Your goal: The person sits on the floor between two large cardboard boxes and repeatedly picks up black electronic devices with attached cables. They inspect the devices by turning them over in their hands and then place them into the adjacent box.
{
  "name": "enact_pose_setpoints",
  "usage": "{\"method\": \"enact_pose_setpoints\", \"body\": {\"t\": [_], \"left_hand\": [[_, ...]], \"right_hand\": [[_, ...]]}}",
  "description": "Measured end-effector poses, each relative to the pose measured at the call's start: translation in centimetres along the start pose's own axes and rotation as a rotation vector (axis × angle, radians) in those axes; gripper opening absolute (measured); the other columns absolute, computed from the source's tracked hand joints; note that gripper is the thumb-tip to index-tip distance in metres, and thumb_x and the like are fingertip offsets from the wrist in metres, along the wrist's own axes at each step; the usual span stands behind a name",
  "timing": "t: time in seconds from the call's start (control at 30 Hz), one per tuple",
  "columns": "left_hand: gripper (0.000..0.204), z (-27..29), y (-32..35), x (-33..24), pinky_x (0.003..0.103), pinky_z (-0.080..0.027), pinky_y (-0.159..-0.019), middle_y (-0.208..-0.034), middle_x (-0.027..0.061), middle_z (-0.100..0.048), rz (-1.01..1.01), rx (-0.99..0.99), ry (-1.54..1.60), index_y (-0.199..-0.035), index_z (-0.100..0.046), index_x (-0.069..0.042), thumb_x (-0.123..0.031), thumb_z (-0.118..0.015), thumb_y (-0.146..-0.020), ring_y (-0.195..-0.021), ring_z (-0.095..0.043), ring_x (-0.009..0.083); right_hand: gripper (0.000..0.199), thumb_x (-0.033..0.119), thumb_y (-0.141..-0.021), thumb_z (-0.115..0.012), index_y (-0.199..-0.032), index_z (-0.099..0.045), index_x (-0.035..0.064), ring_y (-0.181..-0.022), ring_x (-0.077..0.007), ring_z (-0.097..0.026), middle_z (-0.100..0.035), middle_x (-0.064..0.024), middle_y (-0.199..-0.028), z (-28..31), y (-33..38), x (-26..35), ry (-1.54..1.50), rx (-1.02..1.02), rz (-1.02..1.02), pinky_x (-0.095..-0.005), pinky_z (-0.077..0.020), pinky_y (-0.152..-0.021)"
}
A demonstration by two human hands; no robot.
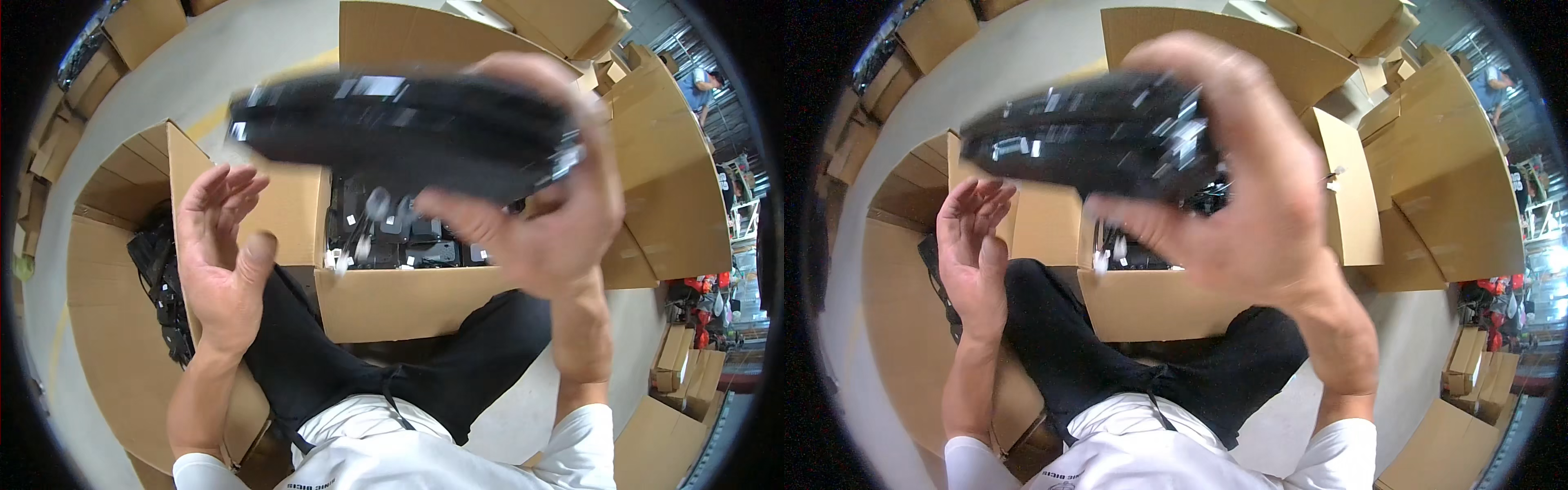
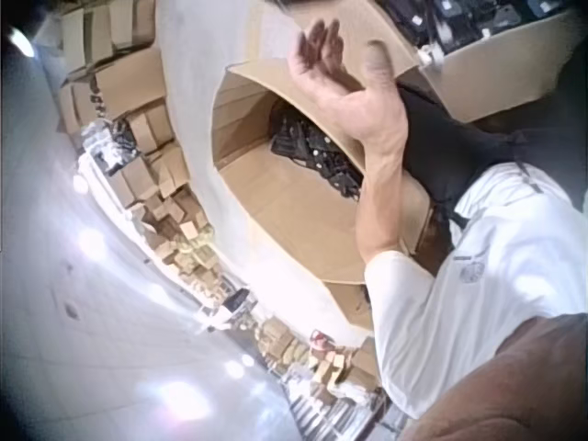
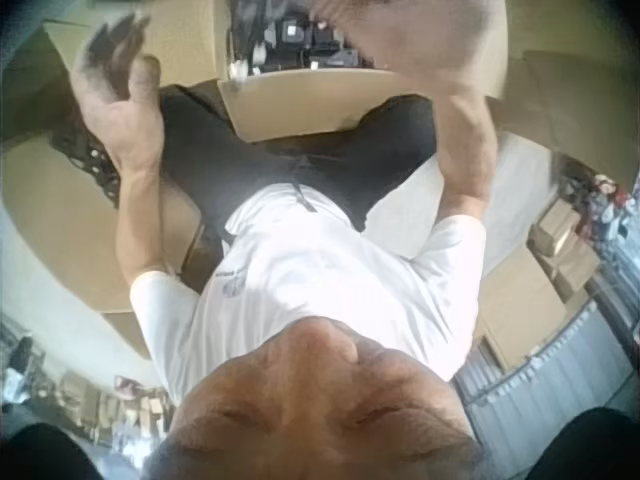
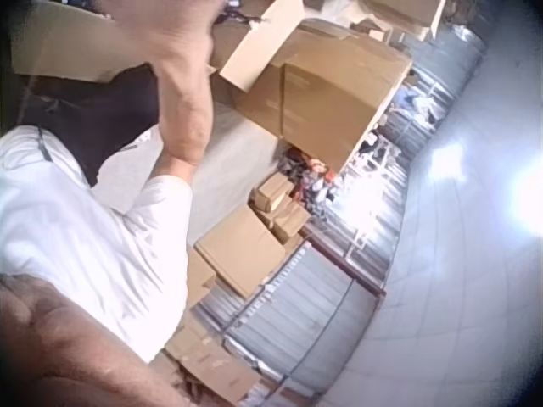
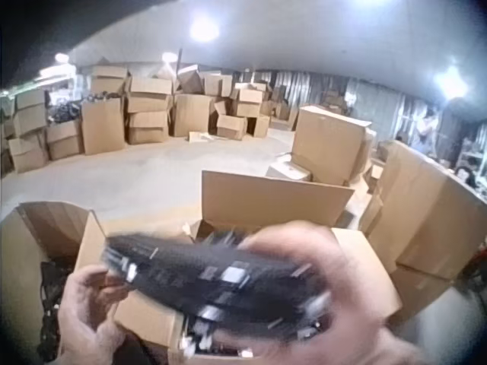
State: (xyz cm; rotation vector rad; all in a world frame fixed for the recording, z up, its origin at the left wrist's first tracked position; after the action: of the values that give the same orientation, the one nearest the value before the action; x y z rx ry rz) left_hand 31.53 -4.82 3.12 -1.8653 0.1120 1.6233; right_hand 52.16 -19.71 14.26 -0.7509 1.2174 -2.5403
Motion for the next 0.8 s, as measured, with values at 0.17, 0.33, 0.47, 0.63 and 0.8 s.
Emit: {"method": "enact_pose_setpoints", "body": {"t": [0.17,0.33,0.47,0.63,0.8], "left_hand": [[0.048,1.4,0.2,1.7,0.039,-0.044,-0.11,-0.138,0.0175,-0.055,0.146,0.001,-0.157,-0.137,-0.049,0.005,-0.014,-0.07,-0.098,-0.124,-0.059,0.0261],[0.035,1.0,-0.1,2.4,0.04,-0.046,-0.109,-0.139,0.0188,-0.055,0.162,0.103,-0.245,-0.132,-0.053,0.004,-0.007,-0.059,-0.101,-0.123,-0.061,0.0257],[0.037,0.9,-0.1,2.8,0.037,-0.047,-0.105,-0.134,0.0209,-0.056,0.223,0.085,-0.189,-0.127,-0.056,0.007,-0.011,-0.069,-0.096,-0.12,-0.061,0.0262],[0.056,0.1,0.9,6.1,0.04,-0.054,-0.099,-0.126,0.0216,-0.062,0.607,0.142,0.273,-0.13,-0.054,0.009,-0.039,-0.065,-0.102,-0.112,-0.066,0.0306],[0.075,-3.6,1.8,7.3,0.038,-0.054,-0.1,-0.128,0.0187,-0.063,1.019,0.144,0.668,-0.144,-0.045,0.008,-0.047,-0.066,-0.098,-0.114,-0.066,0.0256]], "right_hand": [[0.08,0.001,-0.072,-0.091,-0.141,-0.051,-0.0023,-0.116,-0.0243,-0.066,-0.065,-0.0162,-0.13,2.6,-0.3,-4.2,0.181,-0.025,-0.114,-0.0362,-0.0573,-0.099],[0.072,-0.001,-0.067,-0.09,-0.133,-0.06,-0.0005,-0.115,-0.0289,-0.067,-0.067,-0.0167,-0.126,2.2,2.3,-8.0,0.395,0.319,-0.148,-0.0381,-0.0552,-0.098],[0.07,0.001,-0.065,-0.09,-0.129,-0.061,-0.0023,-0.111,-0.0332,-0.067,-0.068,-0.019,-0.121,0.6,5.4,-11.2,0.451,0.492,-0.257,-0.0388,-0.0544,-0.096],[0.058,0.002,-0.068,-0.087,-0.122,-0.065,0.0013,-0.108,-0.033,-0.07,-0.069,-0.0174,-0.119,-0.3,4.4,-9.8,0.116,0.316,-0.173,-0.0442,-0.0557,-0.095],[0.019,0.012,-0.085,-0.071,-0.104,-0.069,0.0087,-0.111,-0.0289,-0.069,-0.071,-0.0109,-0.113,-5.2,4.5,-2.7,-0.133,0.212,0.279,-0.0471,-0.0542,-0.1]]}}
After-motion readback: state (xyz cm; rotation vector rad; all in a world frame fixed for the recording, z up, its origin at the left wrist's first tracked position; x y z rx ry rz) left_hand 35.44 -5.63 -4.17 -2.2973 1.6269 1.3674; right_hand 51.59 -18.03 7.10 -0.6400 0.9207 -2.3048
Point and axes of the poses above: each hand's wrist, its own y-axis away from the middle knuckle, its own z-axis out of the back of the hand, x = y × z, the point moved 7 cm from there along -y, towards the middle knuckle
